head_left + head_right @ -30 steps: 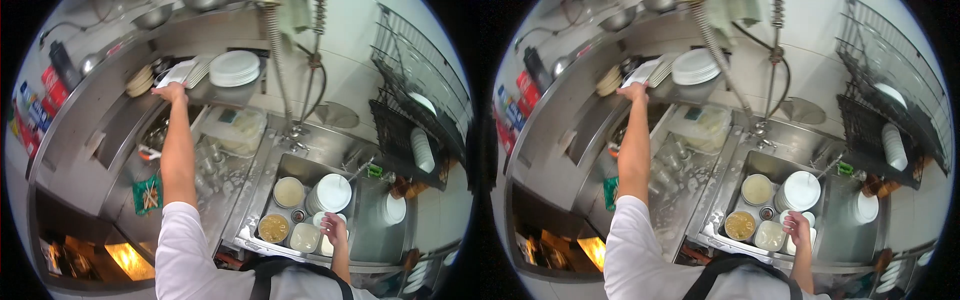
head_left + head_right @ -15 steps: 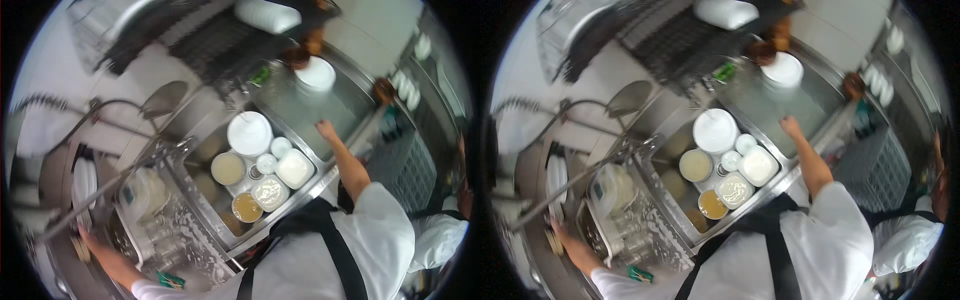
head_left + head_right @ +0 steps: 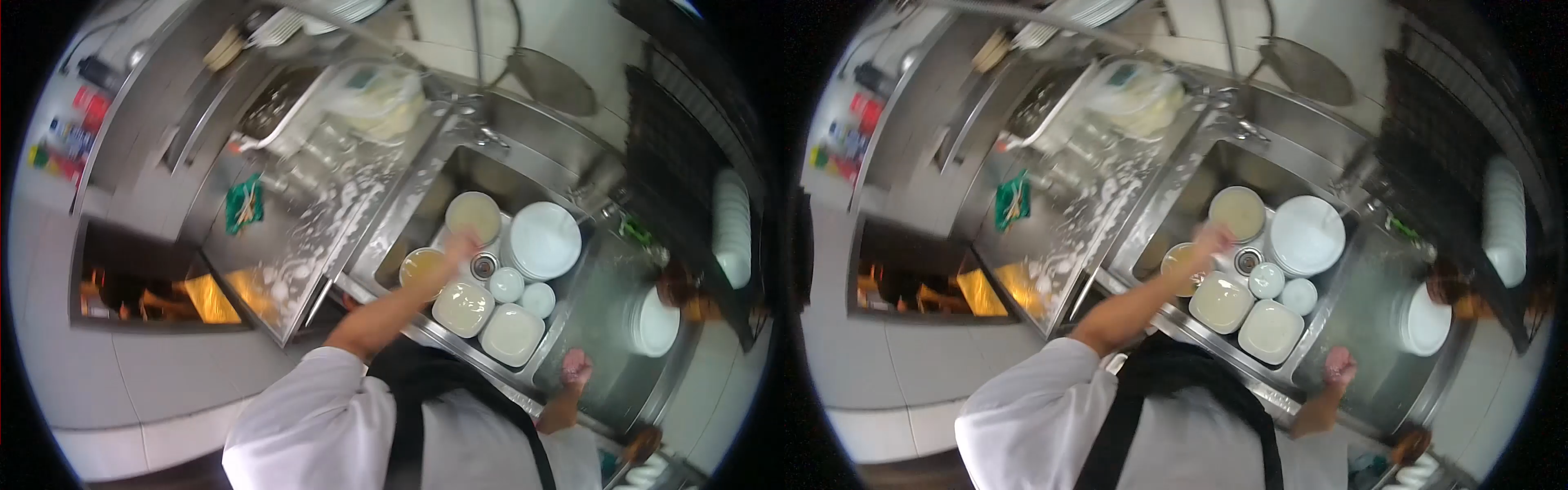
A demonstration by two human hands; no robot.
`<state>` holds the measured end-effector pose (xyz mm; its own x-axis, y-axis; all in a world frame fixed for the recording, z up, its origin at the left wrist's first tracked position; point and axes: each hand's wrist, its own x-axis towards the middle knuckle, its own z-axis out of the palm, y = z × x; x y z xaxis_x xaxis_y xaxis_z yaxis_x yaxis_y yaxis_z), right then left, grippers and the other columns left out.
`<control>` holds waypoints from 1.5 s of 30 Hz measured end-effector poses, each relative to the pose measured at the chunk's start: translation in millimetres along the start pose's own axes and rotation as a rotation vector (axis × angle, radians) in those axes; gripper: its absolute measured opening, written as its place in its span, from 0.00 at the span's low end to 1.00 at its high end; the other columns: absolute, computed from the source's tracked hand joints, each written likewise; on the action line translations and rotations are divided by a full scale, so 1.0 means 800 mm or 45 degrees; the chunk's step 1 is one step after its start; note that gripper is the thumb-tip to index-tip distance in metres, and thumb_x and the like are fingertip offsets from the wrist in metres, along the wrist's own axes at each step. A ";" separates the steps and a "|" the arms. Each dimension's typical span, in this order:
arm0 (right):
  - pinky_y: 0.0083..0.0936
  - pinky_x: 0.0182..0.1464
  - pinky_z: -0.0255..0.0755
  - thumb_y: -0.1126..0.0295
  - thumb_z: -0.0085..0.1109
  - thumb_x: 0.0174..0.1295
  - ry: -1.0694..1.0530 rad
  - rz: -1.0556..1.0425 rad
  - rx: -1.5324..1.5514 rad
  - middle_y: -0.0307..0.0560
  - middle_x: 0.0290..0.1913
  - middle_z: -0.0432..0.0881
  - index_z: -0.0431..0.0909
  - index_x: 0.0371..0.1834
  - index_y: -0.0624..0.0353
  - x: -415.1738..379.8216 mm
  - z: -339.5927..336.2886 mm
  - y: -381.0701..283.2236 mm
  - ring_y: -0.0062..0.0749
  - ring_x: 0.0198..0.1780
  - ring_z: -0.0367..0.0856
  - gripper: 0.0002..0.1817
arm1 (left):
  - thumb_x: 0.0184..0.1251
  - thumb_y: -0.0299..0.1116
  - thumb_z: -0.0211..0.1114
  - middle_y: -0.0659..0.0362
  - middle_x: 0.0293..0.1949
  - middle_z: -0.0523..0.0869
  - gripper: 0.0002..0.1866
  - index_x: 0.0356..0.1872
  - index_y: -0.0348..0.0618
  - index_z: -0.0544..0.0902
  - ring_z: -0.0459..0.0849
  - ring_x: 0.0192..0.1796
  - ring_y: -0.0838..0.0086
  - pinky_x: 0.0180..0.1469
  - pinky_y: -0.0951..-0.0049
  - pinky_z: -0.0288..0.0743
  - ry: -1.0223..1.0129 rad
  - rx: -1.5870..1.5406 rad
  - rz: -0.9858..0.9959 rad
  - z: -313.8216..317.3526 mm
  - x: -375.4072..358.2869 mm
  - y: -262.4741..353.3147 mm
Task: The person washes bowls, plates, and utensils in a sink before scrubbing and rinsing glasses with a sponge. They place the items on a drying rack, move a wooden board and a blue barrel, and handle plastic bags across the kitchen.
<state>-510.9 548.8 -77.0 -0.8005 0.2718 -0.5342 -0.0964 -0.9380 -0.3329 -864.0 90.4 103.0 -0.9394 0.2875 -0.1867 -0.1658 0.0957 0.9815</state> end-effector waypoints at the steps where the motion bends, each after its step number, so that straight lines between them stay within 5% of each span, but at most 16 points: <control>1: 0.34 0.43 0.73 0.62 0.53 0.67 -0.032 0.059 -0.020 0.44 0.30 0.74 0.73 0.34 0.60 0.002 0.035 -0.002 0.37 0.38 0.76 0.12 | 0.66 0.33 0.57 0.56 0.30 0.84 0.09 0.28 0.43 0.81 0.81 0.31 0.71 0.33 0.68 0.74 -0.102 -0.233 -0.385 0.055 -0.016 -0.026; 2: 0.36 0.45 0.74 0.63 0.54 0.66 -0.052 0.098 -0.032 0.45 0.33 0.77 0.75 0.35 0.62 0.001 0.107 0.002 0.39 0.39 0.76 0.12 | 0.76 0.41 0.54 0.56 0.30 0.84 0.18 0.27 0.43 0.80 0.81 0.31 0.72 0.32 0.69 0.73 -0.140 -0.434 -0.787 0.113 -0.041 -0.019; 5: 0.34 0.57 0.75 0.65 0.56 0.65 -0.142 0.312 -0.489 0.50 0.43 0.83 0.79 0.44 0.67 -0.056 0.352 0.044 0.41 0.47 0.81 0.14 | 0.74 0.40 0.54 0.55 0.30 0.83 0.14 0.40 0.40 0.82 0.84 0.31 0.67 0.37 0.74 0.81 -0.366 -0.539 -1.075 0.196 -0.068 -0.022; 9: 0.27 0.59 0.73 0.68 0.59 0.66 -0.512 0.044 -1.459 0.48 0.48 0.84 0.79 0.53 0.69 -0.060 0.490 0.138 0.32 0.51 0.81 0.17 | 0.72 0.35 0.52 0.55 0.39 0.85 0.13 0.43 0.40 0.82 0.86 0.40 0.65 0.40 0.66 0.83 -0.500 -0.846 -0.847 0.195 -0.040 -0.004; 11: 0.24 0.58 0.72 0.71 0.59 0.65 -0.658 -0.213 -1.781 0.45 0.47 0.85 0.79 0.55 0.68 -0.047 0.518 0.184 0.27 0.50 0.81 0.17 | 0.71 0.31 0.52 0.56 0.38 0.86 0.12 0.44 0.43 0.83 0.86 0.39 0.67 0.40 0.66 0.82 -0.320 -1.021 -0.559 0.177 0.017 -0.117; 13: 0.23 0.55 0.73 0.72 0.59 0.65 -0.679 -0.317 -1.857 0.44 0.46 0.85 0.80 0.53 0.67 -0.026 0.530 0.230 0.26 0.49 0.81 0.15 | 0.71 0.30 0.52 0.58 0.35 0.86 0.11 0.41 0.44 0.84 0.85 0.36 0.69 0.38 0.68 0.80 0.204 -0.739 -0.411 0.112 0.014 -0.039; 16: 0.25 0.47 0.74 0.70 0.60 0.65 -0.723 -0.303 -1.984 0.46 0.42 0.85 0.82 0.49 0.65 -0.018 0.588 0.293 0.27 0.43 0.82 0.13 | 0.66 0.30 0.59 0.62 0.31 0.85 0.08 0.34 0.44 0.88 0.81 0.35 0.73 0.37 0.69 0.74 0.541 -0.207 -0.014 -0.046 0.006 -0.030; 17: 0.26 0.44 0.75 0.70 0.60 0.65 -0.732 -0.276 -2.024 0.48 0.40 0.85 0.83 0.48 0.64 -0.015 0.613 0.316 0.28 0.41 0.82 0.12 | 0.70 0.40 0.63 0.60 0.27 0.84 0.14 0.29 0.41 0.87 0.81 0.33 0.71 0.37 0.69 0.73 0.814 -0.362 0.019 -0.088 -0.014 0.013; 18: 0.26 0.43 0.75 0.69 0.60 0.65 -0.823 -0.397 -2.059 0.48 0.40 0.86 0.83 0.47 0.64 -0.009 0.638 0.342 0.29 0.39 0.82 0.12 | 0.69 0.46 0.66 0.56 0.28 0.85 0.20 0.29 0.37 0.86 0.82 0.33 0.68 0.38 0.67 0.73 0.977 0.027 0.151 -0.149 -0.013 -0.025; 20: 0.27 0.40 0.74 0.68 0.60 0.65 -1.005 -0.635 -2.119 0.48 0.38 0.86 0.85 0.44 0.64 0.013 0.696 0.396 0.29 0.37 0.82 0.11 | 0.64 0.42 0.69 0.51 0.36 0.86 0.16 0.27 0.38 0.87 0.83 0.39 0.56 0.44 0.60 0.74 1.299 0.387 0.353 -0.258 -0.038 -0.018; 22: 0.28 0.38 0.74 0.67 0.60 0.65 -1.274 -1.046 -2.173 0.51 0.36 0.86 0.85 0.43 0.62 0.043 0.774 0.451 0.34 0.34 0.82 0.11 | 0.60 0.41 0.71 0.44 0.52 0.81 0.14 0.40 0.41 0.87 0.78 0.55 0.50 0.59 0.54 0.69 1.400 0.938 0.166 -0.346 -0.066 -0.040; 25: 0.33 0.42 0.75 0.65 0.59 0.64 -1.340 -1.043 -2.066 0.55 0.40 0.85 0.84 0.42 0.62 0.099 0.902 0.540 0.43 0.40 0.83 0.12 | 0.57 0.42 0.72 0.39 0.68 0.68 0.29 0.60 0.42 0.77 0.61 0.71 0.47 0.72 0.48 0.53 1.419 0.906 -0.170 -0.412 -0.094 -0.004; 29: 0.37 0.54 0.75 0.59 0.57 0.65 -1.324 -1.227 -2.278 0.55 0.46 0.85 0.83 0.46 0.59 0.266 1.036 0.640 0.49 0.50 0.83 0.16 | 0.59 0.47 0.68 0.40 0.75 0.55 0.43 0.72 0.38 0.62 0.48 0.79 0.49 0.78 0.48 0.39 1.185 1.211 -0.211 -0.473 -0.095 -0.049; 34: 0.45 0.67 0.64 0.49 0.64 0.58 -0.915 -1.641 -2.856 0.60 0.66 0.73 0.65 0.70 0.53 0.416 1.086 0.702 0.54 0.67 0.72 0.38 | 0.59 0.52 0.62 0.40 0.77 0.53 0.44 0.73 0.36 0.60 0.44 0.80 0.49 0.79 0.49 0.36 1.147 1.188 -0.338 -0.472 -0.092 -0.022; 40: 0.48 0.69 0.60 0.53 0.68 0.50 -0.926 -1.257 -3.214 0.63 0.65 0.73 0.60 0.72 0.60 0.409 1.067 0.719 0.59 0.66 0.68 0.47 | 0.54 0.47 0.69 0.42 0.73 0.60 0.47 0.72 0.35 0.60 0.51 0.78 0.50 0.78 0.50 0.41 1.280 0.974 -0.307 -0.482 -0.081 -0.012; 45: 0.46 0.60 0.68 0.67 0.64 0.44 -1.053 -1.590 -2.937 0.62 0.53 0.79 0.77 0.51 0.60 0.400 1.035 0.712 0.57 0.57 0.75 0.26 | 0.46 0.35 0.79 0.39 0.68 0.65 0.51 0.72 0.34 0.59 0.63 0.71 0.45 0.72 0.52 0.59 1.597 0.350 0.262 -0.514 0.006 -0.019</control>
<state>-1311.4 -76.2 205.8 -0.8749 -0.3586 0.3255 -0.4213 0.8951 -0.1461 -989.2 -301.3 104.8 -0.6031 -0.7474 0.2787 -0.0594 0.3906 0.9187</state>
